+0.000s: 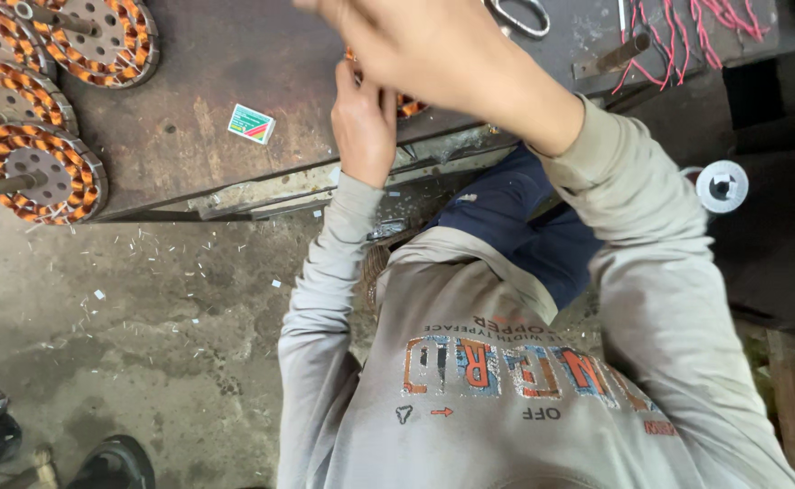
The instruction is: The person sits at a workbench and assembles electrical components by inserting insulated wires into slots on a circular copper-wound stator. They use shears to trim wire ends and a screwdriver to adjust connections. Several similar stators are visible on the table.
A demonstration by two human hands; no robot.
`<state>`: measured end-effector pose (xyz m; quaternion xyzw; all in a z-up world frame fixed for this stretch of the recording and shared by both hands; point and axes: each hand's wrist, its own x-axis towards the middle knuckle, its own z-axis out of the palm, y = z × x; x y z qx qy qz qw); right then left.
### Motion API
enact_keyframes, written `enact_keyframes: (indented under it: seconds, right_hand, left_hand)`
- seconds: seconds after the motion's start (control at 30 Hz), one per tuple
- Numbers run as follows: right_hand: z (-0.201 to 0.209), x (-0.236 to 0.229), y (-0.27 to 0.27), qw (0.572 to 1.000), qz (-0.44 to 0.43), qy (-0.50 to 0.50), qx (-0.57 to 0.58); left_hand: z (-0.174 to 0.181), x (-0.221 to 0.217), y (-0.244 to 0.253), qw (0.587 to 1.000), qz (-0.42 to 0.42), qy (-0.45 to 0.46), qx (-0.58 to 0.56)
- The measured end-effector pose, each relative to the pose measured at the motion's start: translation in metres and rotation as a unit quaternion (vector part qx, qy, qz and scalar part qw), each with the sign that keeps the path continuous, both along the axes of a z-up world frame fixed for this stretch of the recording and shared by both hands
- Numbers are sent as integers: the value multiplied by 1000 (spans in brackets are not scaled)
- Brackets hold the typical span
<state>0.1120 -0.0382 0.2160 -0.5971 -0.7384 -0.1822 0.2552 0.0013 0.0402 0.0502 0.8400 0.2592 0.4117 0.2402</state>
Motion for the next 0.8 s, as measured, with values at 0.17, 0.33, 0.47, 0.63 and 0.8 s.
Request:
enact_keyframes:
  seconds: [0.17,0.33,0.47,0.63,0.8]
  right_hand:
    - [1,-1,-6,984,-62,-149,-81]
    - [-28,19,4,953,-98,-207,-201]
    - [-51,33,7,986,-47,-45,-155]
    - [-53,43,12,963,-37,103,-248]
    - [-45,43,13,947,-29,183,-262]
  left_hand:
    - [6,-4,29,991,-46,16,125]
    - [-14,1,45,977,-93,67,179]
    - [-25,-1,44,975,-79,58,199]
    - [-10,-2,33,988,-41,16,146]
    - [7,-14,33,994,-46,-11,97]
